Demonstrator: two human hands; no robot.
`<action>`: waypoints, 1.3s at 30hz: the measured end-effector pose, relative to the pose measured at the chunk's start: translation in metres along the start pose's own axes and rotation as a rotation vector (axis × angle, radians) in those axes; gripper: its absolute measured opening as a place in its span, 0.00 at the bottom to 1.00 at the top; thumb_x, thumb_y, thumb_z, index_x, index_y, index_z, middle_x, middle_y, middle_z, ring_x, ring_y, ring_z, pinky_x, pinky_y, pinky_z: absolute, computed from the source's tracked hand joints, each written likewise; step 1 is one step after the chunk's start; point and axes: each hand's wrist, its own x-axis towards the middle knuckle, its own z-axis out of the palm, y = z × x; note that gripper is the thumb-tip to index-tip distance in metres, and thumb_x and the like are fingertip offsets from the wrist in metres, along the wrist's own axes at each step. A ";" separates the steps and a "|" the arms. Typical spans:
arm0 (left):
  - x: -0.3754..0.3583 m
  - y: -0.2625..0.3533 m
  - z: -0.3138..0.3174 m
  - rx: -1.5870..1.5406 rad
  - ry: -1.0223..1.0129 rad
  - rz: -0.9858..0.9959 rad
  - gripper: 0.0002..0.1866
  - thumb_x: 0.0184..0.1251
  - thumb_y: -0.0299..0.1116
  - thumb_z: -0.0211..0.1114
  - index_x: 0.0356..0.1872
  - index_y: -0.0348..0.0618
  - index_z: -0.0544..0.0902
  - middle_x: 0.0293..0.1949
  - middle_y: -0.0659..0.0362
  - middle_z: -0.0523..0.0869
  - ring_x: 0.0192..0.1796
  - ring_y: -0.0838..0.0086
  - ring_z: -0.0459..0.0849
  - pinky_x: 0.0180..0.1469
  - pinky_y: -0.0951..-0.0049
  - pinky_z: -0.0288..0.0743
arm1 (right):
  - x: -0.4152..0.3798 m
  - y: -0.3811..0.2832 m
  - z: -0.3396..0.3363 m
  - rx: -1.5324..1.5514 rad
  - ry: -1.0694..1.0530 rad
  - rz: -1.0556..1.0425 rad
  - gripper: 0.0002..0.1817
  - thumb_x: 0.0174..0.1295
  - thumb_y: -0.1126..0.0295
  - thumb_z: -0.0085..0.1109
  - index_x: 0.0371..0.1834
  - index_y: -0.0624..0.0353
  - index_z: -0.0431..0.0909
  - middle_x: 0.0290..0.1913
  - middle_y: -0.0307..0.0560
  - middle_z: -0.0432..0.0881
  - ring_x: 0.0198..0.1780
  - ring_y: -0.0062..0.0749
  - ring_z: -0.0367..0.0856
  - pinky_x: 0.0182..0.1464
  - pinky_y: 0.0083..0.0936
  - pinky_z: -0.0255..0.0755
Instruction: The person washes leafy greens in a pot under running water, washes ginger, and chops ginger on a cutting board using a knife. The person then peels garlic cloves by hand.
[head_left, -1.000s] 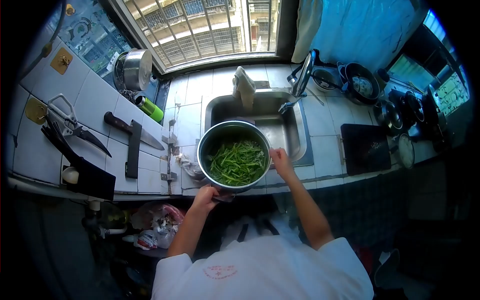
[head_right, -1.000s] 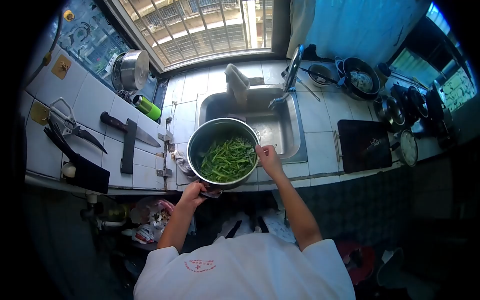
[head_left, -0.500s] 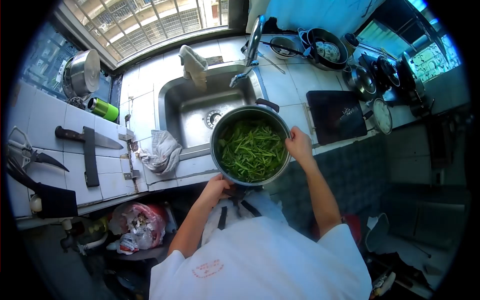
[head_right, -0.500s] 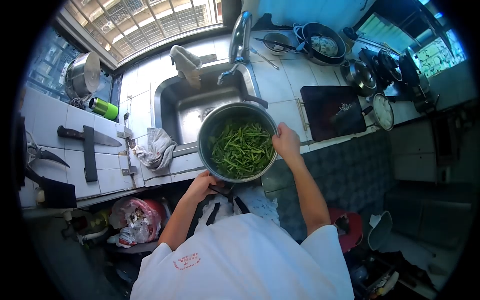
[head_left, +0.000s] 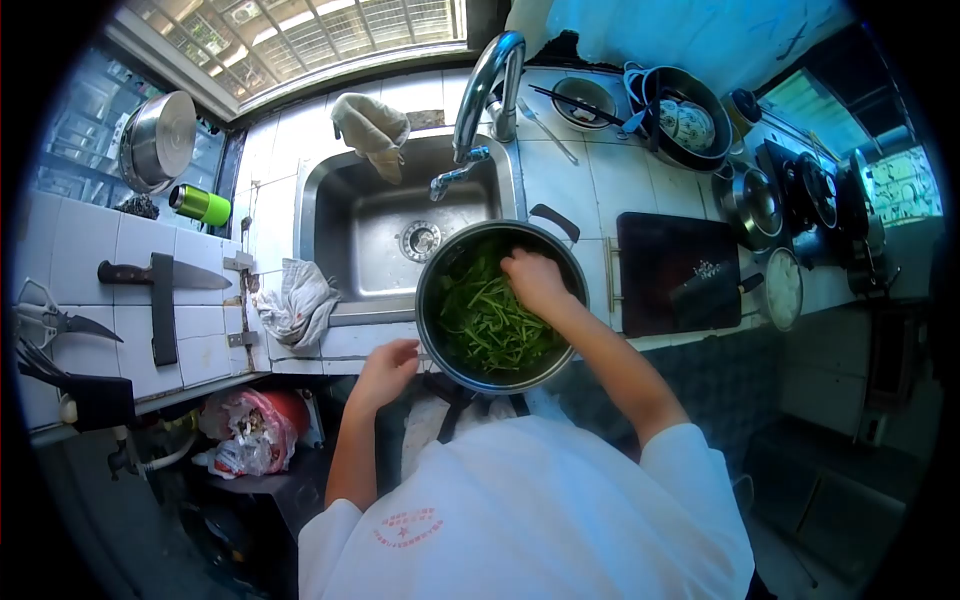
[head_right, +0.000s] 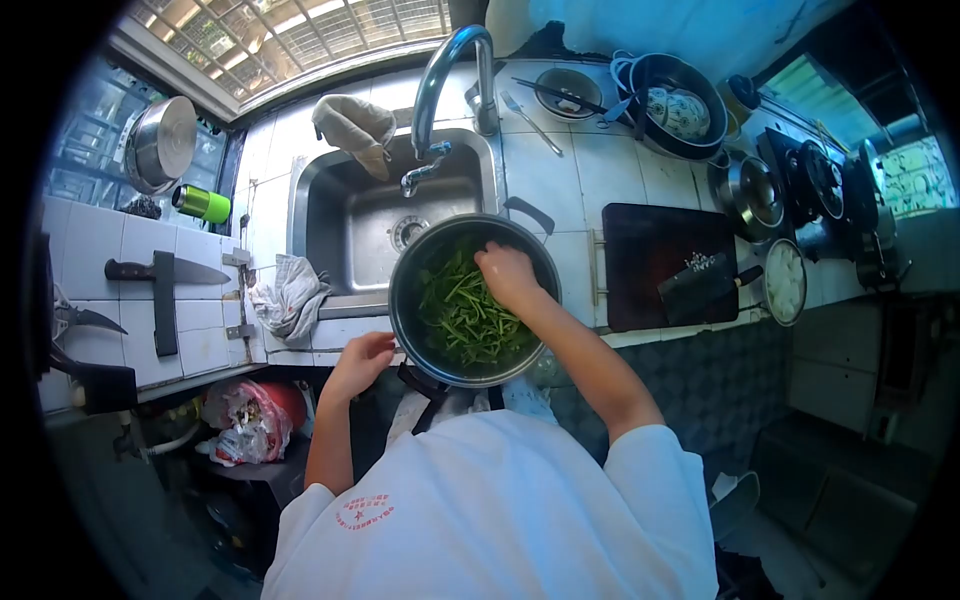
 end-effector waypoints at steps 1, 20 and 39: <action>-0.006 0.010 -0.004 0.044 0.193 0.029 0.13 0.53 0.25 0.59 0.41 0.33 0.78 0.30 0.54 0.83 0.32 0.73 0.81 0.34 0.77 0.73 | 0.000 0.000 0.001 0.018 -0.006 -0.024 0.04 0.48 0.75 0.53 0.28 0.58 0.75 0.35 0.48 0.74 0.38 0.45 0.77 0.40 0.37 0.73; 0.059 0.106 0.075 0.414 0.195 0.570 0.10 0.46 0.32 0.65 0.33 0.52 0.81 0.26 0.65 0.76 0.39 0.66 0.71 0.45 0.64 0.60 | -0.038 -0.010 -0.041 1.485 -0.015 0.238 0.01 0.55 0.78 0.53 0.29 0.61 0.71 0.32 0.43 0.78 0.30 0.19 0.75 0.31 0.14 0.69; 0.082 0.103 0.068 0.334 0.124 0.594 0.05 0.47 0.32 0.67 0.24 0.43 0.83 0.25 0.61 0.76 0.35 0.66 0.72 0.40 0.67 0.62 | -0.039 -0.010 -0.001 0.991 0.207 0.134 0.14 0.50 0.77 0.60 0.42 0.62 0.73 0.39 0.40 0.72 0.32 0.20 0.72 0.34 0.16 0.68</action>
